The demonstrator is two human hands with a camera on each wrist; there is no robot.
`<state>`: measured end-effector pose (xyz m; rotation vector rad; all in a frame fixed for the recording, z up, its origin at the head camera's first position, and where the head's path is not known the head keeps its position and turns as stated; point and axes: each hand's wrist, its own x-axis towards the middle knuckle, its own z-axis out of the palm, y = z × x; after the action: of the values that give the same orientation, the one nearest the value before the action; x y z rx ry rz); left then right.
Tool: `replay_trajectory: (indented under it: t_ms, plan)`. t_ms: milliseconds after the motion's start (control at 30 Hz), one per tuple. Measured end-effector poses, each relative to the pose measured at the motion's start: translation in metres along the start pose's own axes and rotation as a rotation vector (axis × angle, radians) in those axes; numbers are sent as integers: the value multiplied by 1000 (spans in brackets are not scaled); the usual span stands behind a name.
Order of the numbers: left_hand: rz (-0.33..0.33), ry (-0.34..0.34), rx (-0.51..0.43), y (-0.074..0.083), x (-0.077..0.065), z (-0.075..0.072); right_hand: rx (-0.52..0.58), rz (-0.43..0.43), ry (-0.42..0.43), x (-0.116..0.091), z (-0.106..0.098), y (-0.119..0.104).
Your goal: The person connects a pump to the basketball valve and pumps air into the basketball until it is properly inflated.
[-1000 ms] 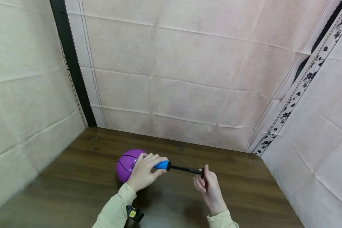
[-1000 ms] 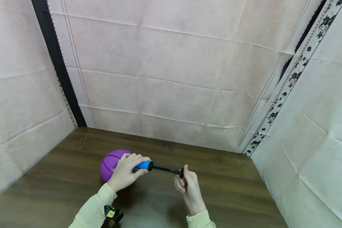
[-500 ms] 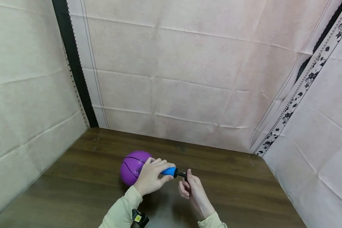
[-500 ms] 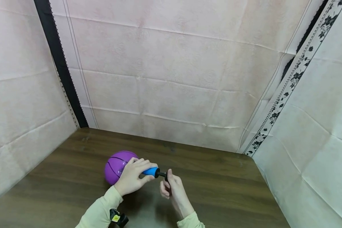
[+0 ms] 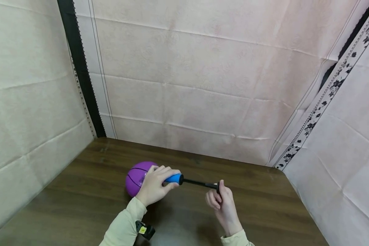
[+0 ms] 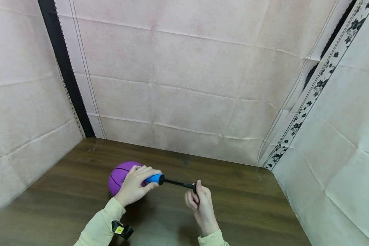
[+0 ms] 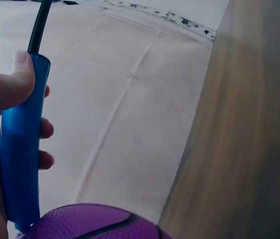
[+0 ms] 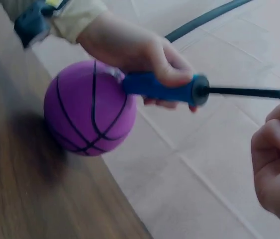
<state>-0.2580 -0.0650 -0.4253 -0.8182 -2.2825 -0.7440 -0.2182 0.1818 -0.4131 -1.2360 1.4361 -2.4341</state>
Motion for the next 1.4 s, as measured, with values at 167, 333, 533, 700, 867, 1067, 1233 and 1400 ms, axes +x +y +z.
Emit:
replay_trajectory:
  t_ms: [167,333,533,700,867,1067,1233,1400]
  plan:
    - [25,19,19,9,-1,6,-53,109,47,1,7,14]
    - [46,-2,71,20,-3,12,-82,300,116,-4,10,35]
    - [46,-56,-20,22,0,10,-134,313,129,-3,11,27]
    - [32,-48,-38,15,2,7,-98,152,128,-2,9,8]
    - [8,0,2,7,0,2,-66,-47,82,-2,3,-5]
    - [20,13,17,9,0,4,-43,-94,41,-1,1,3]
    - [66,10,20,15,-1,13,-44,31,101,-2,10,23]
    - [91,-1,-39,18,-1,16,-135,141,180,-1,18,29]
